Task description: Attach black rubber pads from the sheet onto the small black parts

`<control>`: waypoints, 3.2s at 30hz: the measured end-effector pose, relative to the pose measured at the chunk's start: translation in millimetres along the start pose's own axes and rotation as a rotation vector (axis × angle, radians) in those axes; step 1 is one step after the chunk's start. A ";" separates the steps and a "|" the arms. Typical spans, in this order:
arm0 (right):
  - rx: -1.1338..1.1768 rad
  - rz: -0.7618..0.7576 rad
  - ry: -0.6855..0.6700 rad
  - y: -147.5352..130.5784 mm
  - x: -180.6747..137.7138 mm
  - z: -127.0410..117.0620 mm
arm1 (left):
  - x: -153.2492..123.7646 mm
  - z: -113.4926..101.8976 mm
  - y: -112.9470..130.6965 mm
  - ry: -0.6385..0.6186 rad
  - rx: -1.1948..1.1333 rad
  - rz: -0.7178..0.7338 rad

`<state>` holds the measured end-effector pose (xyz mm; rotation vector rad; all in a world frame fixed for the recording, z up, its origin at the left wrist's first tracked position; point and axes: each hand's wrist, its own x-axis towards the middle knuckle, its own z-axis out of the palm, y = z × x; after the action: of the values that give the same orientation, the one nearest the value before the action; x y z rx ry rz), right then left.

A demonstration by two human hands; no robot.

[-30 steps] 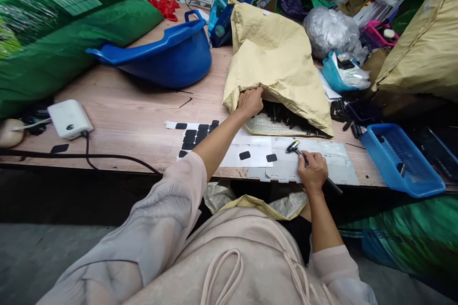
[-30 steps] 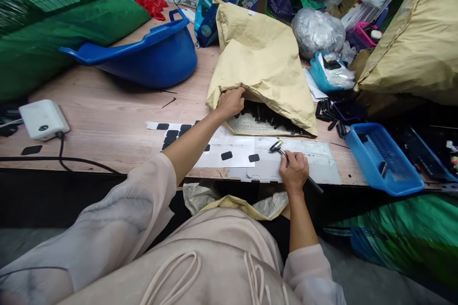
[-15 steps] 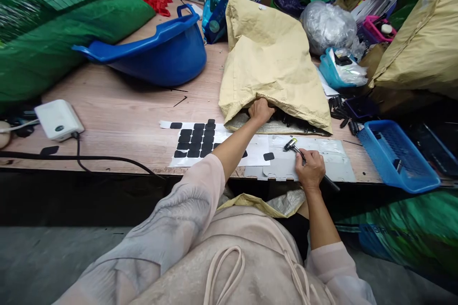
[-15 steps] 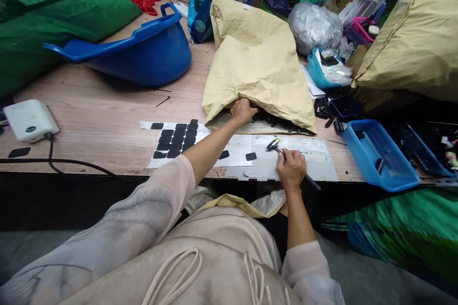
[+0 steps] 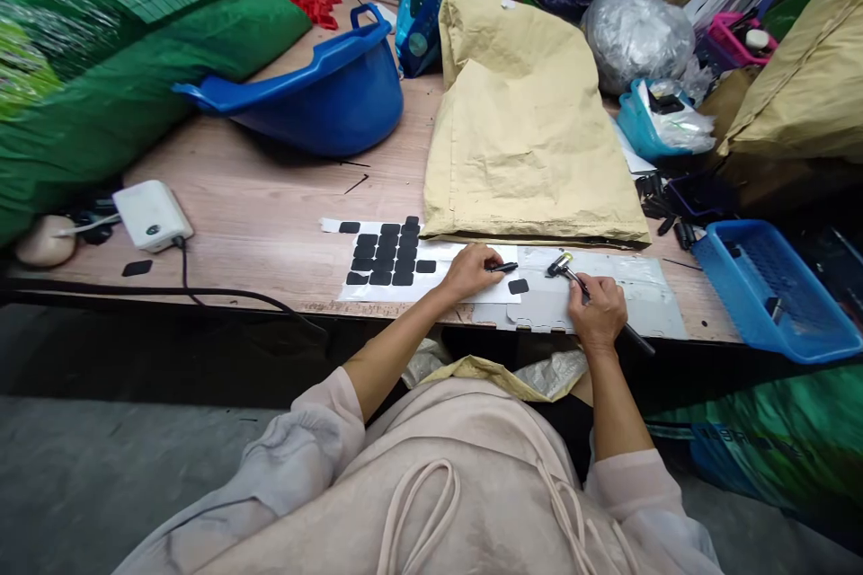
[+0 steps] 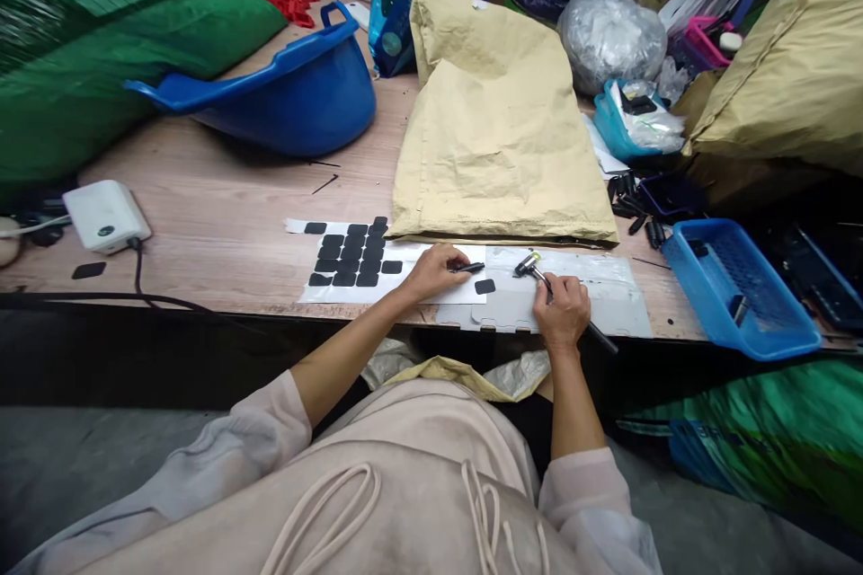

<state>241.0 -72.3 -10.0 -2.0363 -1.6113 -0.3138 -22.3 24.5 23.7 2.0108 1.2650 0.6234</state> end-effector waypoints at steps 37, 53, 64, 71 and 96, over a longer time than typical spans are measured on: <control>0.233 -0.202 -0.056 -88.3 -11.6 -25.0 | -4.0 14.0 -9.6 0.055 -0.028 0.044; 0.104 -0.121 -0.037 -2.7 11.2 -11.1 | -6.3 9.5 -7.1 0.027 -0.039 0.041; 0.053 -0.094 -0.004 0.4 3.5 1.5 | -5.2 8.9 -10.2 0.027 -0.014 0.014; 0.060 -0.060 -0.015 1.7 3.6 3.2 | -4.8 9.2 -12.4 0.023 0.000 0.024; 0.038 -0.018 -0.041 -3.1 10.2 1.9 | -142.8 76.2 -31.4 -0.724 0.195 -0.432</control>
<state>240.5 -62.3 -5.9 -2.0131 -1.6483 -0.2470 -47.1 -117.5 -56.2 1.7636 1.2505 -0.4188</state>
